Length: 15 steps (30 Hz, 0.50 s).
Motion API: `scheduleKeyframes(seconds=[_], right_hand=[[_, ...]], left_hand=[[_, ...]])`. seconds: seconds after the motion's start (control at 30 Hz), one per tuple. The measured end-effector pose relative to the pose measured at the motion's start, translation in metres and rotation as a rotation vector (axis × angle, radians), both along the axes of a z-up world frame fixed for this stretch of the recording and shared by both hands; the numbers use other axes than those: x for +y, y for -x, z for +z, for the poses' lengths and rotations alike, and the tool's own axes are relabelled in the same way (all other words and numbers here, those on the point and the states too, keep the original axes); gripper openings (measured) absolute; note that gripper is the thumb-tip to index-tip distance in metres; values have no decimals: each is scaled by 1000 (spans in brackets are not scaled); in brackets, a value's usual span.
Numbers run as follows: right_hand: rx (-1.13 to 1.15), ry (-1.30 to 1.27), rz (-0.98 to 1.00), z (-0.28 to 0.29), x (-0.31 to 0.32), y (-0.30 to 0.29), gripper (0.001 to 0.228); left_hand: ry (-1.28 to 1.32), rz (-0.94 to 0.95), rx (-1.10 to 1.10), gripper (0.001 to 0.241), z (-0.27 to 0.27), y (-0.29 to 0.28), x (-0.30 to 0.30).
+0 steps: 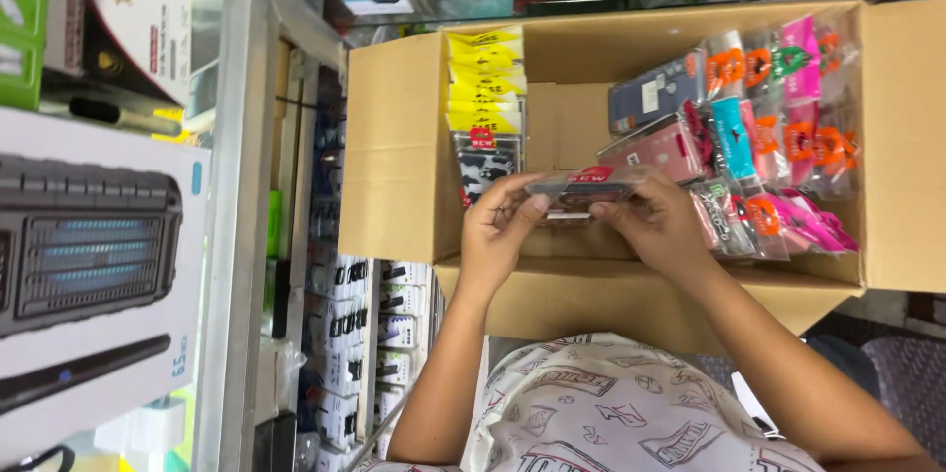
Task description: The person repeatedly picks up packaged phone cases from a cardboard box, turns them over, and places them back into the box. The person handles multiple cases of different colors and designs, including pink, purple, and black, and arranges them within the box.
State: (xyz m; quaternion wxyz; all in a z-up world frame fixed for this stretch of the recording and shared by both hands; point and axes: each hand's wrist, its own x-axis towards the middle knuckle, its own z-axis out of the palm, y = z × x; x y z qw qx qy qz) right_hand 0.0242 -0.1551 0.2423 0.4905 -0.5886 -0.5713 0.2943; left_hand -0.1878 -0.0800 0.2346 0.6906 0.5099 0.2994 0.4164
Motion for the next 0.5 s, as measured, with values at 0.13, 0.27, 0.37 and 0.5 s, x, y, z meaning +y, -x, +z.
scheduleKeyframes(seconds=[0.13, 0.27, 0.37, 0.5], right_hand=[[131, 91, 104, -40, 18, 7, 29], [-78, 292, 98, -71, 33, 21, 31], [-31, 186, 168, -75, 47, 40, 37], [-39, 232, 197, -109, 64, 52, 37]], left_hand=[[-210, 204, 233, 15, 8, 22, 9], [-388, 397, 537, 14, 13, 36, 15], [-238, 435, 600, 14, -7, 46, 21], [-228, 482, 628, 15, -33, 54, 23]])
